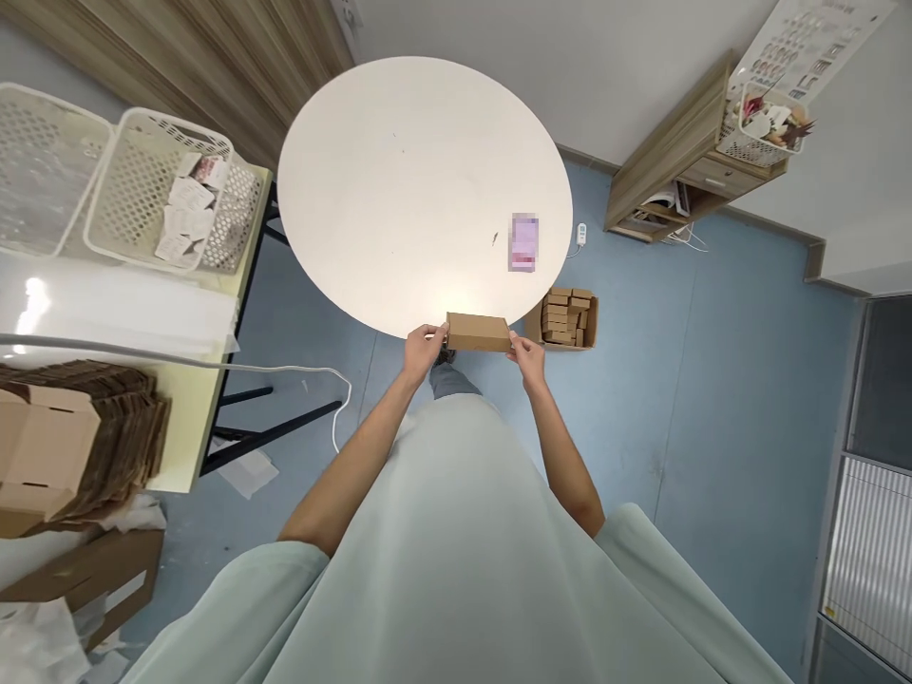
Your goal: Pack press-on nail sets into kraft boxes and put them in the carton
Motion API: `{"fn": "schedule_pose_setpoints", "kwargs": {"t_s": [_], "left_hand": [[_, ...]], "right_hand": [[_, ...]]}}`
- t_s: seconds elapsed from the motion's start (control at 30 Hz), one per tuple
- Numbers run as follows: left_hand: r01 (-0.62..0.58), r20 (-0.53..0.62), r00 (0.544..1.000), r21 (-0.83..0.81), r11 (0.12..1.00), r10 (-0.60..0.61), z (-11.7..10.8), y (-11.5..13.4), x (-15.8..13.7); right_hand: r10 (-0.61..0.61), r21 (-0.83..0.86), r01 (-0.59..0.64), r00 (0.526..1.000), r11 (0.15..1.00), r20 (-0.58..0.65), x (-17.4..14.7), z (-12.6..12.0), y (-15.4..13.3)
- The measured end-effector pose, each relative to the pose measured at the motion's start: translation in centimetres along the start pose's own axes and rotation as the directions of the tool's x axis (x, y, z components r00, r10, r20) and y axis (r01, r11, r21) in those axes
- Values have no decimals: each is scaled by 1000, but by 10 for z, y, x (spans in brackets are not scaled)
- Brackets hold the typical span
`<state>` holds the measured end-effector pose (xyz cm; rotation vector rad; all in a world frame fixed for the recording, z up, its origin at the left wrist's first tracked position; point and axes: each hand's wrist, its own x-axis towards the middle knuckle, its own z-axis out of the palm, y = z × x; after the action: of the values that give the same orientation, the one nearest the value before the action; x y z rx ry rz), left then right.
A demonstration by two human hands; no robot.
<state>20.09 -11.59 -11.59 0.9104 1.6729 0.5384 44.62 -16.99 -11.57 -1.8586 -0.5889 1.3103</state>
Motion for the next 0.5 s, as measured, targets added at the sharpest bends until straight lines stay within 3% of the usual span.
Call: {"fn": "schedule_pose_setpoints", "kwargs": {"t_s": [0.2, 0.33, 0.5], "left_hand": [[-22, 78, 997, 21, 1000, 21, 68, -19, -47], [-46, 134, 990, 54, 997, 39, 109, -15, -69], [-83, 180, 982, 124, 989, 60, 147, -4, -80]], "right_hand": [[-4, -17, 3, 998, 1000, -67, -43, -82, 22], [47, -26, -49, 995, 998, -89, -63, -134, 30], [74, 53, -67, 988, 996, -136, -63, -180, 36]]}}
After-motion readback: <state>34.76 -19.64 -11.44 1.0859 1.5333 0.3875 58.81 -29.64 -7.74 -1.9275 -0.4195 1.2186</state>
